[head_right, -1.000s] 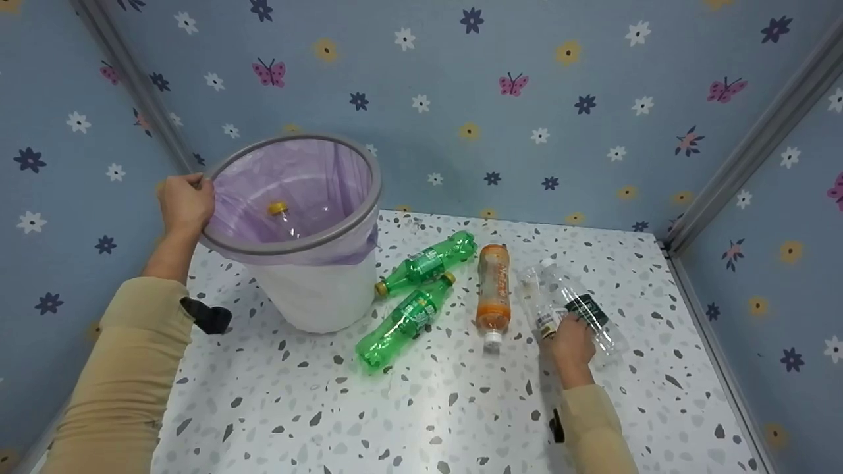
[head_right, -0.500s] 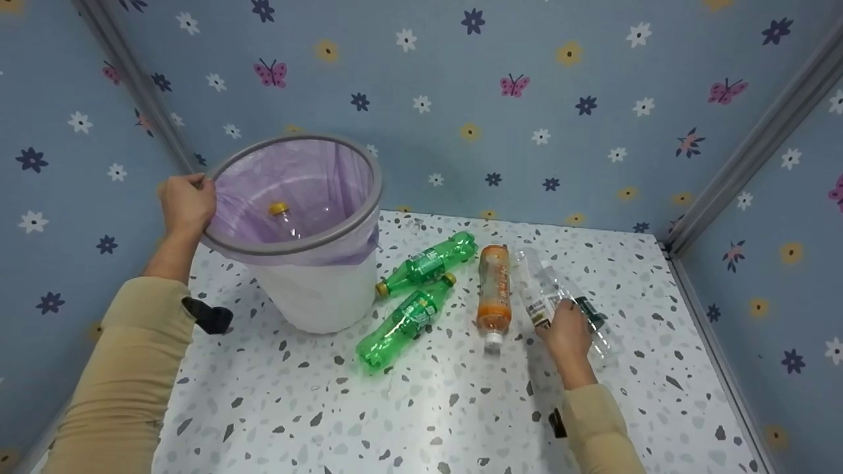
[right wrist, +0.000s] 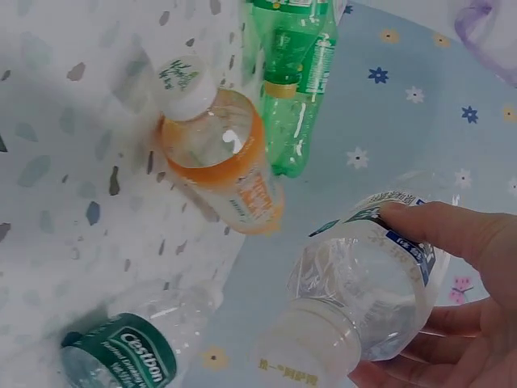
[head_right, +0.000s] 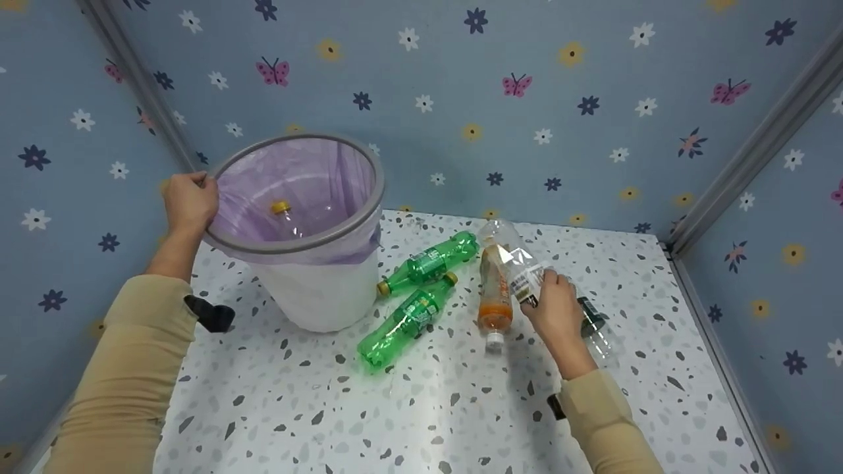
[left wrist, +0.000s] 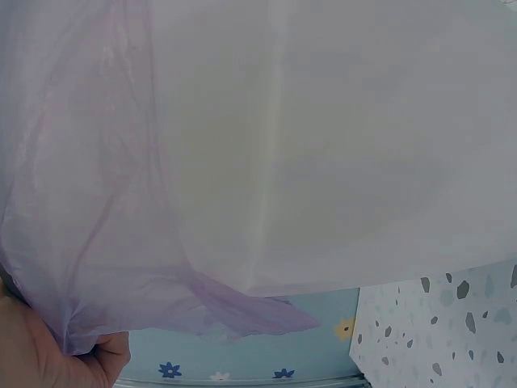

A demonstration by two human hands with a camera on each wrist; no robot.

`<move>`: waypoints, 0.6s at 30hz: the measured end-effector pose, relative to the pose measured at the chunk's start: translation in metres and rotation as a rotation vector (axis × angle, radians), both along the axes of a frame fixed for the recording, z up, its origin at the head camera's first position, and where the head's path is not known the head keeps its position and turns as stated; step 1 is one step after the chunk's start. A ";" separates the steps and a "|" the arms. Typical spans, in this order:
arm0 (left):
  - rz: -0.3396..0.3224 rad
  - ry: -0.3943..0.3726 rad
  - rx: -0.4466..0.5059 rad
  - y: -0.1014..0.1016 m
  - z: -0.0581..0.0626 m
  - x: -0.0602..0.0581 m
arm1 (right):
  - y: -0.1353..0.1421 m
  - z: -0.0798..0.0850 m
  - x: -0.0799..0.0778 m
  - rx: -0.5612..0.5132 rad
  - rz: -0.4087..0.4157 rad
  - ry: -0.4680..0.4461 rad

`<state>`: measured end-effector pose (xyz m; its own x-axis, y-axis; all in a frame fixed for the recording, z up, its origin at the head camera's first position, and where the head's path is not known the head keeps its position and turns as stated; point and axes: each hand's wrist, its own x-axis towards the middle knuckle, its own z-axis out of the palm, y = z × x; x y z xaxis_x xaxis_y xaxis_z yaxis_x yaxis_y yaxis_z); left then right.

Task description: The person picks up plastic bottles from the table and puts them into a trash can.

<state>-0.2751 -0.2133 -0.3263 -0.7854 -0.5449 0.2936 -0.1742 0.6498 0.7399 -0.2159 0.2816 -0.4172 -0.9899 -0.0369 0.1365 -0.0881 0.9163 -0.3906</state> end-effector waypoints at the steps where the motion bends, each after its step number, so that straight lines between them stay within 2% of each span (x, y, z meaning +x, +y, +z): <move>1: -0.001 0.002 0.000 0.000 0.000 0.000 | -0.003 0.004 0.000 -0.002 0.009 0.007; 10: -0.003 -0.007 0.020 -0.001 0.000 0.000 | -0.028 0.042 0.003 0.015 0.063 0.045; 18: -0.007 -0.007 0.022 0.000 0.000 0.001 | -0.048 0.066 0.002 0.043 0.096 0.094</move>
